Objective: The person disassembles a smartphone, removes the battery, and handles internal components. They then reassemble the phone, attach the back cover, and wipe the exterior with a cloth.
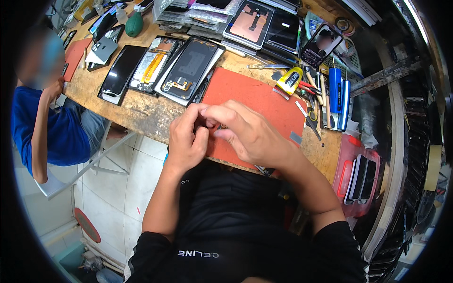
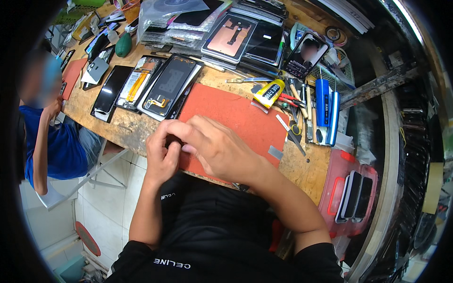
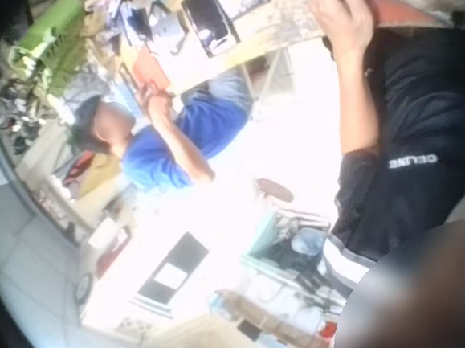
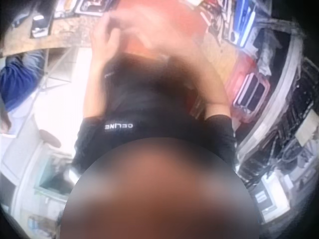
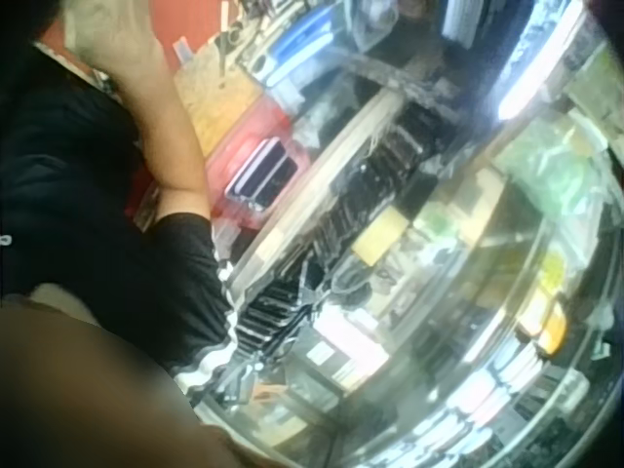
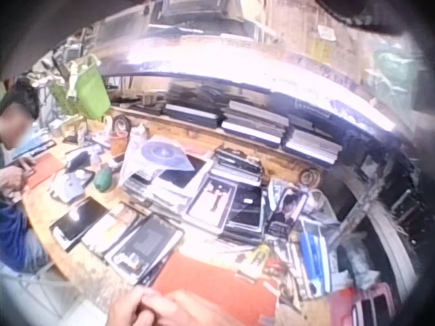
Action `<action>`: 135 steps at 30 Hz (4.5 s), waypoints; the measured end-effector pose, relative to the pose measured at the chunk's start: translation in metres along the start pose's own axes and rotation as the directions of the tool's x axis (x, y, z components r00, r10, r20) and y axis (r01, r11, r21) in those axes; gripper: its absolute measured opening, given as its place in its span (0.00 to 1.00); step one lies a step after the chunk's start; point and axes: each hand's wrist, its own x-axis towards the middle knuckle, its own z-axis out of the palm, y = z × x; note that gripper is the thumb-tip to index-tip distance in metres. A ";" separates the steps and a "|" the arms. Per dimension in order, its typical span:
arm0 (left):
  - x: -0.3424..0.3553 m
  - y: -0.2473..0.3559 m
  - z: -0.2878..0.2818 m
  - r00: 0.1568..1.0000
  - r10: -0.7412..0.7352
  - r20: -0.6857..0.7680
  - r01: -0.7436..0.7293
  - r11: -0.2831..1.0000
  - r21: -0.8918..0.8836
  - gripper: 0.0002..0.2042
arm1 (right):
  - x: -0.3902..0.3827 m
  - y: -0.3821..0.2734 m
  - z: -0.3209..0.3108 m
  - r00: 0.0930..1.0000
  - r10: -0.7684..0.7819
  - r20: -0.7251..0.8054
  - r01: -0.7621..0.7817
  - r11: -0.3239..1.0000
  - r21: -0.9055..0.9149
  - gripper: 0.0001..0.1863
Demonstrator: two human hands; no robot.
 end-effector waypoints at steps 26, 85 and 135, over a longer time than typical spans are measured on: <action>-0.006 -0.007 0.004 0.998 -0.055 -0.014 0.054 0.998 -0.028 0.17 | -0.004 0.000 -0.007 0.982 0.185 0.032 -0.187 0.980 0.075 0.21; -0.049 0.267 0.114 0.977 0.205 0.059 0.150 -0.465 -0.873 0.34 | -0.020 0.058 -0.015 0.908 0.284 -0.309 -0.409 0.760 -0.505 0.06; 0.004 0.120 0.091 0.894 -0.432 0.121 0.335 0.463 -0.821 0.27 | -0.017 0.055 -0.003 0.877 0.449 -0.173 -0.473 0.743 -0.474 0.13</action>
